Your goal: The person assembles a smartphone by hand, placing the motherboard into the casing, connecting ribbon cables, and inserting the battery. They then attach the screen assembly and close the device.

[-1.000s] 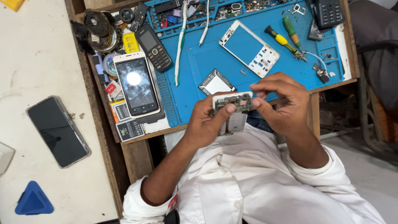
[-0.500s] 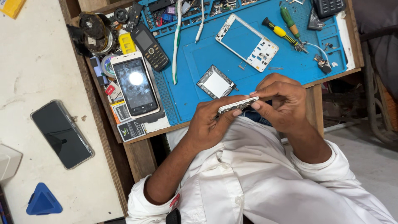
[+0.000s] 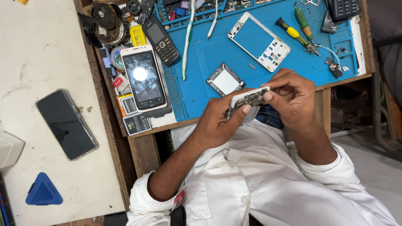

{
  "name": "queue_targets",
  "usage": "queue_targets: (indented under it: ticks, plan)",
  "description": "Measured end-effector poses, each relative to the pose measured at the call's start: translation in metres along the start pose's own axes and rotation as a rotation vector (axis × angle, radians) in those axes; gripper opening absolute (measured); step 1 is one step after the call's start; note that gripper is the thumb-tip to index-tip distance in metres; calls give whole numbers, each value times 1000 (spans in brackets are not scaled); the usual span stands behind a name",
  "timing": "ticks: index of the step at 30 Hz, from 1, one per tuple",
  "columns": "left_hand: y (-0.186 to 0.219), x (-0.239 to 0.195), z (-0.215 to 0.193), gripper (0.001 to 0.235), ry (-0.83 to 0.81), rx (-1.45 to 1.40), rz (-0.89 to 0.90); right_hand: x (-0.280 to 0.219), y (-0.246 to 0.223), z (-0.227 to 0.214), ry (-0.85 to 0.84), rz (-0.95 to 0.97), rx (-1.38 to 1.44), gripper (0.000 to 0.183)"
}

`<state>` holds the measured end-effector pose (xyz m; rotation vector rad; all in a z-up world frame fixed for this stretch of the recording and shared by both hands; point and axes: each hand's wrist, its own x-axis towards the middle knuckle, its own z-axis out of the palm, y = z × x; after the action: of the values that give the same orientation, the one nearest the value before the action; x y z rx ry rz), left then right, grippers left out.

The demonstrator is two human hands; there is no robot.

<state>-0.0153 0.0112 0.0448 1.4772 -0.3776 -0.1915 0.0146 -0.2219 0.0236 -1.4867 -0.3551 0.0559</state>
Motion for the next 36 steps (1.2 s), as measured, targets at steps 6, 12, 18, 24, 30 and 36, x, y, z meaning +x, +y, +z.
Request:
queue_targets:
  ticks: [6,12,18,24,30,36]
  plan:
    - [-6,3,1,31,-25,-17,-136,9,-7,4,-17,79,90,15]
    - [-8,2,3,33,-21,-32,-167,13,-25,9,-42,-159,-376,21]
    - [-3,1,6,29,-10,-28,-95,21,-33,15,-133,-22,-367,17]
    - [0,1,8,29,-15,18,-107,28,-33,18,-156,141,-217,11]
    - [0,1,8,27,-4,-10,-37,26,-35,26,-156,-144,-580,14]
    - [-11,1,10,28,1,17,-109,24,-34,26,-148,-200,-693,14]
